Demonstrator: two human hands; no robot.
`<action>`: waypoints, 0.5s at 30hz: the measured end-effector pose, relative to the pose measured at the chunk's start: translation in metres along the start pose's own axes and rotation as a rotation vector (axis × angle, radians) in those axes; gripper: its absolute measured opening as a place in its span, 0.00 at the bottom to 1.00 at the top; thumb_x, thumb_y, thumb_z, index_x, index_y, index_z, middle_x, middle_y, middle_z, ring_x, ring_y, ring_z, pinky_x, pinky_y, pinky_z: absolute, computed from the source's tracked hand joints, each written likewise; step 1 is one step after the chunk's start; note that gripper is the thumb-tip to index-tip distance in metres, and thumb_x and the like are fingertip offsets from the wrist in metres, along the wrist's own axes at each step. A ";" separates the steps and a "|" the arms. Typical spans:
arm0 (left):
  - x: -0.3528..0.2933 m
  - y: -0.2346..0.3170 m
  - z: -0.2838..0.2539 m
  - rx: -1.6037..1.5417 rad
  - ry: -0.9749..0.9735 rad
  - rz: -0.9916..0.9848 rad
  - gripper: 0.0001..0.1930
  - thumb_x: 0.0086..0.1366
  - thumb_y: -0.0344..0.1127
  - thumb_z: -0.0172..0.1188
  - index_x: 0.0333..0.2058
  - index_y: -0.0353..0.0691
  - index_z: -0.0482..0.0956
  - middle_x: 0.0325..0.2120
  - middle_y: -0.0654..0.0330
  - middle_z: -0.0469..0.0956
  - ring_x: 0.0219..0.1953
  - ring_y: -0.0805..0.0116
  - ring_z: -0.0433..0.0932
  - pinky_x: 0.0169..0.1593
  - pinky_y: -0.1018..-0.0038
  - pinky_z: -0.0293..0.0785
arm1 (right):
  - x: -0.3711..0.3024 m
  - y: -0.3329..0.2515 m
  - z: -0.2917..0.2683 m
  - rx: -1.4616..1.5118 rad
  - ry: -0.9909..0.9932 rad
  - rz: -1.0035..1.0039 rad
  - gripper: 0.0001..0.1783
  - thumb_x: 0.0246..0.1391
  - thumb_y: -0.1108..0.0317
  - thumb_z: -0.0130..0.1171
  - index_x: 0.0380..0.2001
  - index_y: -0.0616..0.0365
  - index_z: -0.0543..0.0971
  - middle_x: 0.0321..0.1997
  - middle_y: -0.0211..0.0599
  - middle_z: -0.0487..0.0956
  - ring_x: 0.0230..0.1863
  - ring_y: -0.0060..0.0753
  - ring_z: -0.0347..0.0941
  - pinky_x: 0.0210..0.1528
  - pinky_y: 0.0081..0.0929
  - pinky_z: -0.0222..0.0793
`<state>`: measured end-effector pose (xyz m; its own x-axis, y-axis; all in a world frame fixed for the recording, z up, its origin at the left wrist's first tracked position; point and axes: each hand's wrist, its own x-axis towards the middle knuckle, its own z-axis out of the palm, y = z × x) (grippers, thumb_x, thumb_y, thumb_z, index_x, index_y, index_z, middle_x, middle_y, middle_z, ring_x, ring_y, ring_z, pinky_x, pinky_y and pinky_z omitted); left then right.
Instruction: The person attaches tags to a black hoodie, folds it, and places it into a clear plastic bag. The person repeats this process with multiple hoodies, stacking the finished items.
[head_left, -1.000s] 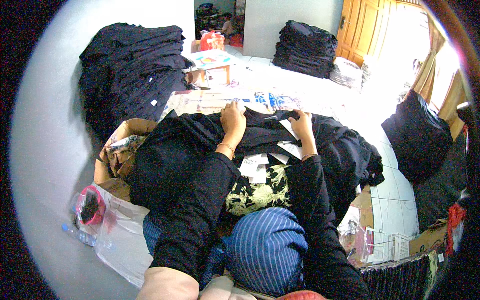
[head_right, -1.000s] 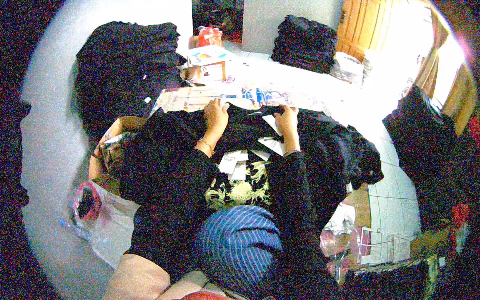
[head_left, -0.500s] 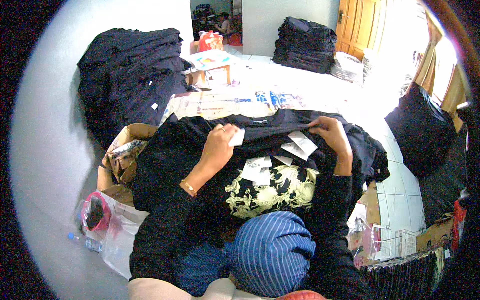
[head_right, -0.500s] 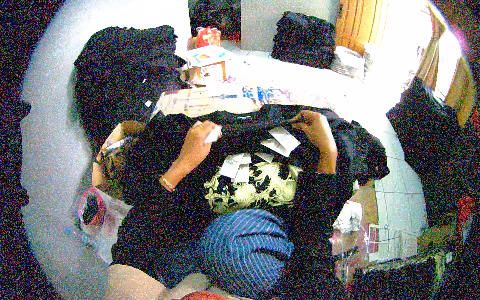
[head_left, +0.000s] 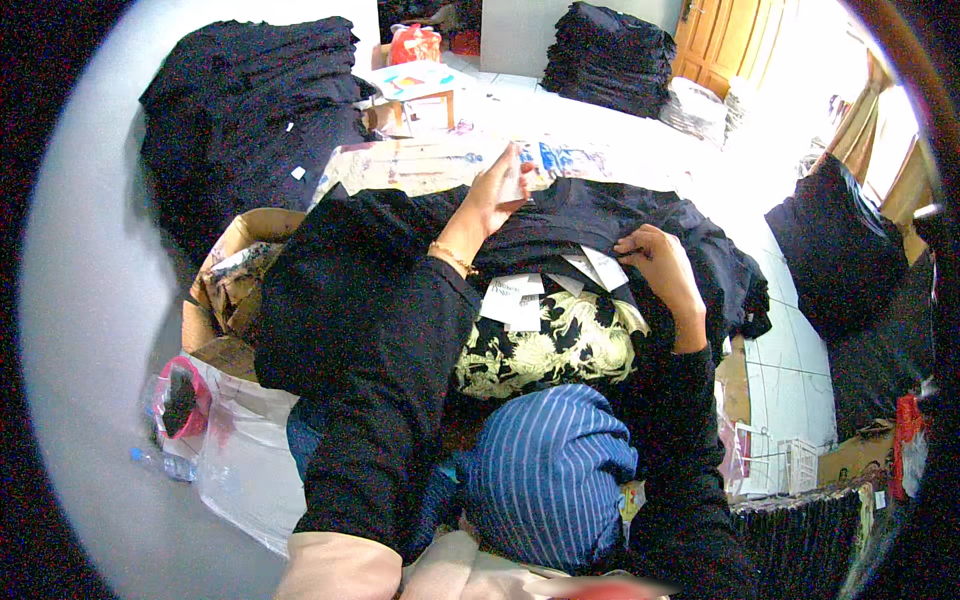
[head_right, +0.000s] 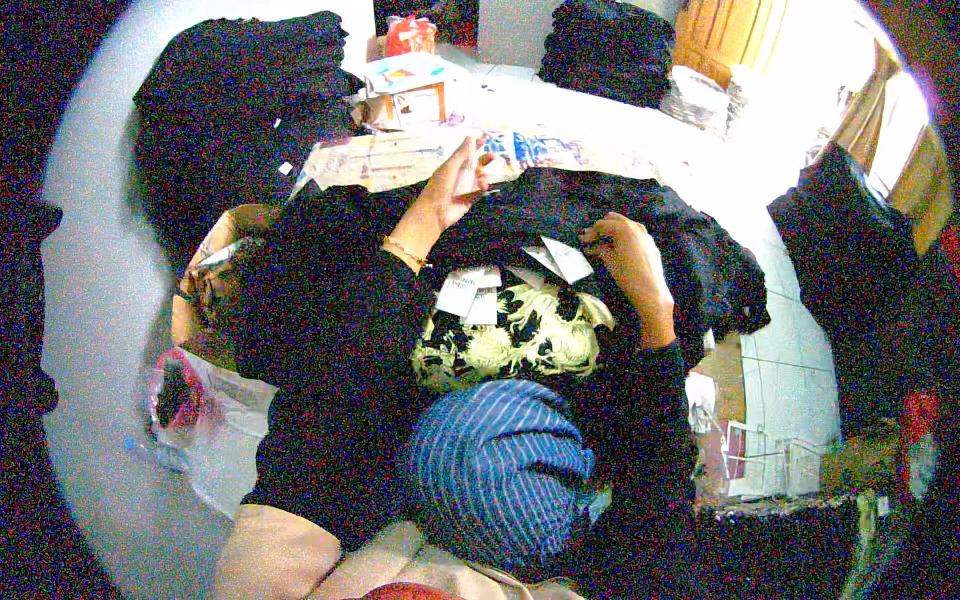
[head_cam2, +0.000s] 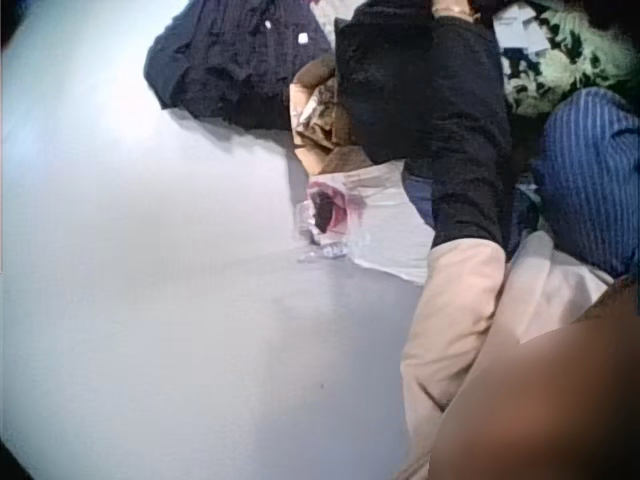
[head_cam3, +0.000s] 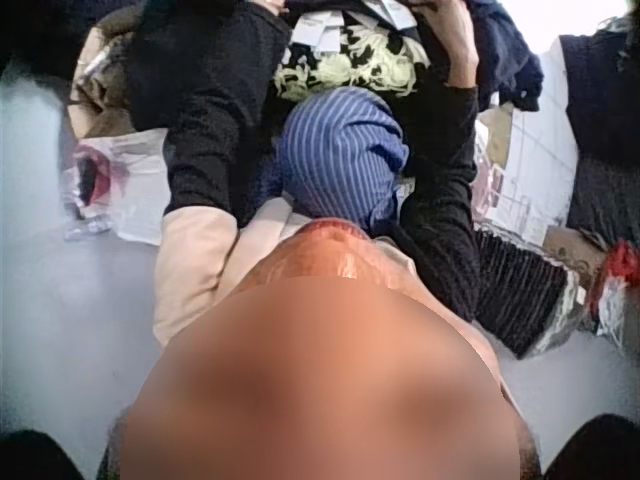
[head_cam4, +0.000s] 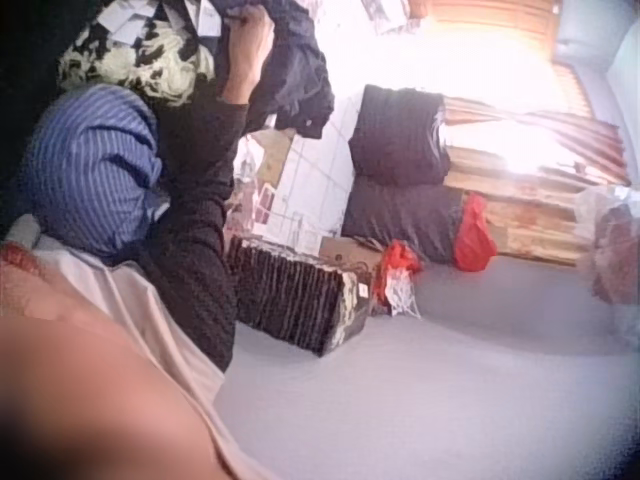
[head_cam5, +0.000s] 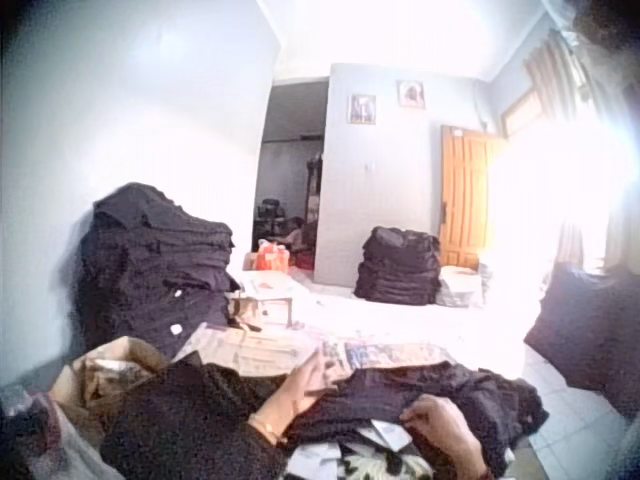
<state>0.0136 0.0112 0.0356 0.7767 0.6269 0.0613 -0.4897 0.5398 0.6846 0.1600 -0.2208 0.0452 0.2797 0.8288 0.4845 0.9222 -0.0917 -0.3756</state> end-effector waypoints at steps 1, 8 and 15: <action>0.001 -0.002 -0.010 -0.115 -0.043 0.059 0.16 0.60 0.46 0.58 0.43 0.46 0.73 0.32 0.61 0.74 0.24 0.77 0.71 0.26 0.81 0.75 | 0.000 -0.004 -0.002 -0.023 0.008 -0.007 0.07 0.39 0.78 0.61 0.27 0.63 0.79 0.30 0.39 0.79 0.34 0.40 0.77 0.39 0.27 0.71; 0.002 -0.007 -0.039 -0.362 -0.035 0.096 0.14 0.61 0.44 0.53 0.40 0.41 0.72 0.30 0.59 0.73 0.28 0.72 0.73 0.31 0.74 0.77 | -0.024 -0.054 0.002 -0.005 0.124 -0.177 0.10 0.47 0.71 0.58 0.36 0.58 0.79 0.40 0.39 0.77 0.42 0.42 0.73 0.46 0.31 0.66; 0.002 -0.008 -0.041 -0.397 -0.040 0.101 0.16 0.60 0.42 0.50 0.37 0.34 0.71 0.29 0.57 0.74 0.30 0.67 0.75 0.34 0.70 0.79 | -0.064 -0.071 0.023 0.026 -0.075 -0.206 0.13 0.50 0.69 0.56 0.41 0.56 0.78 0.47 0.39 0.75 0.50 0.42 0.69 0.52 0.33 0.62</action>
<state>0.0028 0.0313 0.0010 0.7280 0.6696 0.1470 -0.6728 0.6565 0.3410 0.0700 -0.2545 0.0225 0.0649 0.8674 0.4933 0.9504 0.0970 -0.2955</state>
